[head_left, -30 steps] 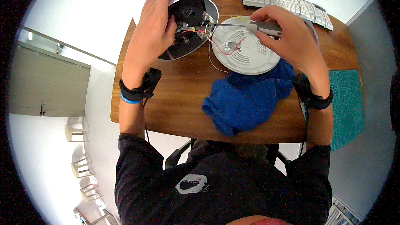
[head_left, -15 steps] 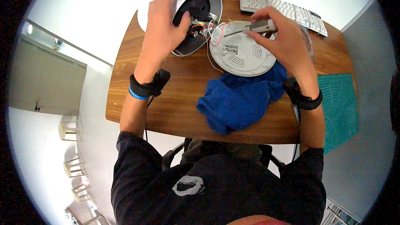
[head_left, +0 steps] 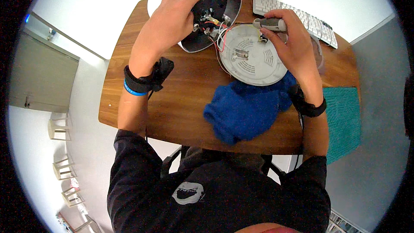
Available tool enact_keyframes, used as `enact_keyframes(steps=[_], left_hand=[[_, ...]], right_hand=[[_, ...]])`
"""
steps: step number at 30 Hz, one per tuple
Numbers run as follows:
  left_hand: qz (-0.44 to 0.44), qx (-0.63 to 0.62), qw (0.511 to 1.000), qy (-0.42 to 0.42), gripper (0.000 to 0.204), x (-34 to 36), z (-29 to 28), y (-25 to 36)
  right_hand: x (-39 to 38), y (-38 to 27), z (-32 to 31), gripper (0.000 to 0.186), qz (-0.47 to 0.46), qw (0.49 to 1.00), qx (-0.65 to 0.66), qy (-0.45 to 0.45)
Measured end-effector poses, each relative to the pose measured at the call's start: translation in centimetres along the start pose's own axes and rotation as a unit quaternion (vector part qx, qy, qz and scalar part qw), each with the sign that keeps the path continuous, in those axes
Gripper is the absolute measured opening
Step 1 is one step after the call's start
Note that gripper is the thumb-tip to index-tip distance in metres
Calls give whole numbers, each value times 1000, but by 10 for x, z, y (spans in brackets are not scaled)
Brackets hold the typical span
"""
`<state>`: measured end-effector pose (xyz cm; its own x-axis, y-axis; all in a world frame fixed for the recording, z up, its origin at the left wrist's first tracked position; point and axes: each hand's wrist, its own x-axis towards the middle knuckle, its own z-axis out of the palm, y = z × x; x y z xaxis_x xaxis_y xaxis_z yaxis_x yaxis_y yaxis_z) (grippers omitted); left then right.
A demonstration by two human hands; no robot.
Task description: The person repairs a white electric kettle by connecting internal wires and securing components with a screwdriver. They manipulate the kettle's base and internal wiring, then tighten screws to reassemble the unit.
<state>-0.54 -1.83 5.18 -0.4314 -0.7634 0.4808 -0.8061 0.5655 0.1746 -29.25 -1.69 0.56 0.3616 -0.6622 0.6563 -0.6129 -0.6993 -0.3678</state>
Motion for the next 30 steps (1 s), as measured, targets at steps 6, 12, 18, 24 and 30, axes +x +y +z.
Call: enact_keyframes(steps=[6,12,18,24,30], left_hand=[[25,38,999,-11,69,18,6,-14],[7,129,990,-61,66,26,5,-10],[13,235,969,-76,64,27,11,-7],[20,241,970,-32,61,29,16,5],[5,182,982,-43,64,34,20,4]], right_hand=[[31,10,17,34,-45,998,24,-40],[64,8,25,34,-74,992,-23,-105],[68,20,37,35,-16,992,8,-122],[81,8,20,36,30,981,29,-189],[76,27,22,32,-43,987,41,-151]])
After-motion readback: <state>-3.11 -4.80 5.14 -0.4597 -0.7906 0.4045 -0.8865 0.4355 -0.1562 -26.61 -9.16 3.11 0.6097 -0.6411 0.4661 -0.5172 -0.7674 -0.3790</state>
